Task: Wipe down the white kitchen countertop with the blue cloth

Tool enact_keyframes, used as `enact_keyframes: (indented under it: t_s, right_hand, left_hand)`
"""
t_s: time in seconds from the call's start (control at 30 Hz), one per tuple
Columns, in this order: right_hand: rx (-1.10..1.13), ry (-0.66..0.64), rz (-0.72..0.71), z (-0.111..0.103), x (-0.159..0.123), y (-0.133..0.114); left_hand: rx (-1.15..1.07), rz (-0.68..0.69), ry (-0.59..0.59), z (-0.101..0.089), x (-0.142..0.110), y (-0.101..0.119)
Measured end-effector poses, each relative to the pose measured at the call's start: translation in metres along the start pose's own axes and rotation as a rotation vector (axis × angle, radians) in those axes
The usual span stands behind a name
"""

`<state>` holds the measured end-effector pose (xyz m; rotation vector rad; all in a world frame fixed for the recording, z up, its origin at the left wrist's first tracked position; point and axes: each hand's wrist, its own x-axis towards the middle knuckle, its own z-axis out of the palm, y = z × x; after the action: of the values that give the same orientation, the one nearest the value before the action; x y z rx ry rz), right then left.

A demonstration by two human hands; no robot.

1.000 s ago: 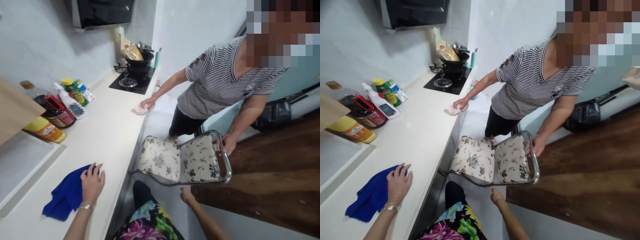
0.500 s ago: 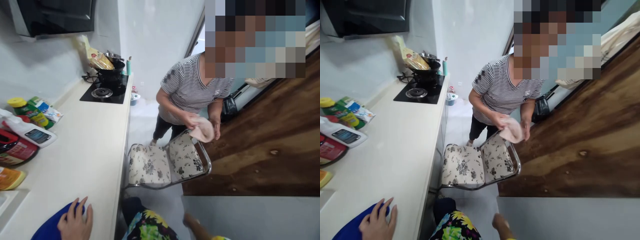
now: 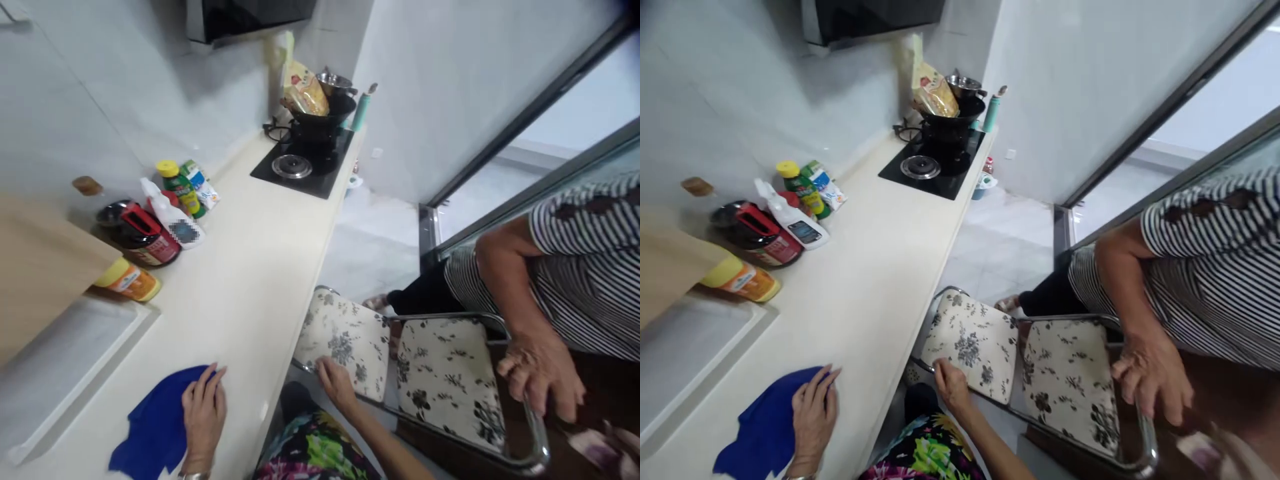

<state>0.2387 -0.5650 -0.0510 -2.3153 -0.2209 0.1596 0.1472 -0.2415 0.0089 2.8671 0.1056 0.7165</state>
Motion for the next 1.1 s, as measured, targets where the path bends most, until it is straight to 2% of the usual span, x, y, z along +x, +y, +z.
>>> enact_keyframes:
  t_s: [0.1,0.17,0.23,0.3,0.5,0.73,0.9,1.0,1.1]
  right_hand:
    - [0.062,-0.099,-0.292,0.026,0.043,-0.055]
    - [0.006,-0.179,-0.469,0.042,0.06,-0.086]
    - [-0.083,-0.247,-0.573,0.054,0.069,-0.105]
    - [-0.156,-0.288,-0.62,0.061,0.073,-0.113]
    - [-0.199,-0.311,-0.66,0.061,0.077,-0.113]
    - [-0.269,-0.25,-0.538,0.072,0.075,-0.12]
    - [-0.268,-0.198,-0.53,0.076,0.072,-0.119]
    - [-0.266,-0.173,-0.517,0.076,0.072,-0.119]
    - [-0.234,-0.157,-0.485,0.077,0.073,-0.119]
  left_hand:
    - [0.016,-0.041,0.028,-0.001,0.002,0.005]
    - [0.017,-0.088,0.047,-0.001,0.006,0.009]
    - [0.004,-0.133,0.057,0.0,0.012,0.014]
    - [-0.009,-0.166,0.068,0.002,0.016,0.018]
    - [-0.001,-0.167,0.106,0.008,0.018,0.022]
    - [-0.04,-0.169,0.114,0.012,0.014,0.018]
    - [-0.12,-0.211,0.177,0.013,0.004,0.012]
    - [-0.283,-0.342,0.207,0.009,0.0,0.007]
    - [-0.516,-0.632,0.234,-0.001,0.005,-0.001]
